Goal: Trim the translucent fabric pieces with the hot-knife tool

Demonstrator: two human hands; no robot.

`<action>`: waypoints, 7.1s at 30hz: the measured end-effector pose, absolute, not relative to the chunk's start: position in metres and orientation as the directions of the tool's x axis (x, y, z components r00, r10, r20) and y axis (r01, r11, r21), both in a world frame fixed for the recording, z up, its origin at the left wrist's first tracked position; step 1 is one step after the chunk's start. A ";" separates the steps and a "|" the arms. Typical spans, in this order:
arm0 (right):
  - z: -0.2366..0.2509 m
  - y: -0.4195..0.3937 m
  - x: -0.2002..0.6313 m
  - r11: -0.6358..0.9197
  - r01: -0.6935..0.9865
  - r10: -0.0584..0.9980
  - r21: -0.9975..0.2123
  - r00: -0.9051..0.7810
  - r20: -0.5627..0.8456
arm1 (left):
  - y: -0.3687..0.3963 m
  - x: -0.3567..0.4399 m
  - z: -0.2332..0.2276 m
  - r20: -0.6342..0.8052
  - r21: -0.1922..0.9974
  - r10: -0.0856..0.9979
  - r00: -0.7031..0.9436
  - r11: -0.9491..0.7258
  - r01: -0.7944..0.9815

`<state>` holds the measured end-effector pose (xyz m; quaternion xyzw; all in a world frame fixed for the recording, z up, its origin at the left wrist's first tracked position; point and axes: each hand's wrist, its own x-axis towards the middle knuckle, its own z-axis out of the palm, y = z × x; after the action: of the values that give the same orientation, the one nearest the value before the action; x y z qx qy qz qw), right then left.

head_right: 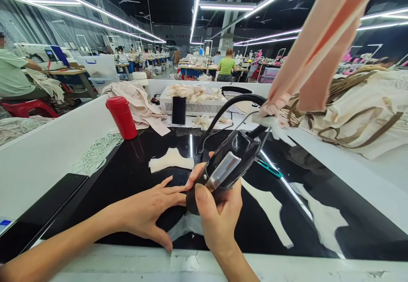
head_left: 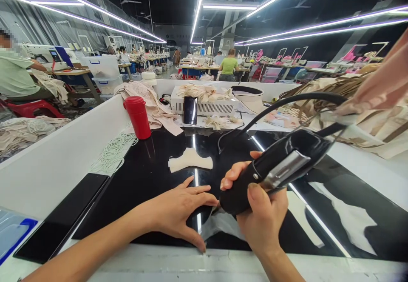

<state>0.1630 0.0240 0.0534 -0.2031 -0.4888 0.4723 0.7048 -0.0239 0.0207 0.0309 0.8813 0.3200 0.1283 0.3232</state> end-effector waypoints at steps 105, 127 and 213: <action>0.058 0.020 0.181 0.471 -0.395 0.871 -0.789 0.065 0.487 | -0.003 0.008 0.025 0.070 0.550 0.833 0.548 -0.491 0.676; 0.057 0.002 0.187 0.449 -0.382 0.885 -0.808 0.063 0.462 | -0.003 0.007 0.025 0.074 0.538 0.832 0.551 -0.498 0.680; 0.059 0.008 0.183 0.472 -0.394 0.867 -0.789 0.045 0.496 | 0.012 -0.016 0.031 0.027 0.640 0.619 0.785 -0.614 0.462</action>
<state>0.1831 0.0081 0.0586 -0.2294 -0.5159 0.4599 0.6853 -0.0162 0.0116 0.0314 0.8899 0.3037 0.1234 0.3172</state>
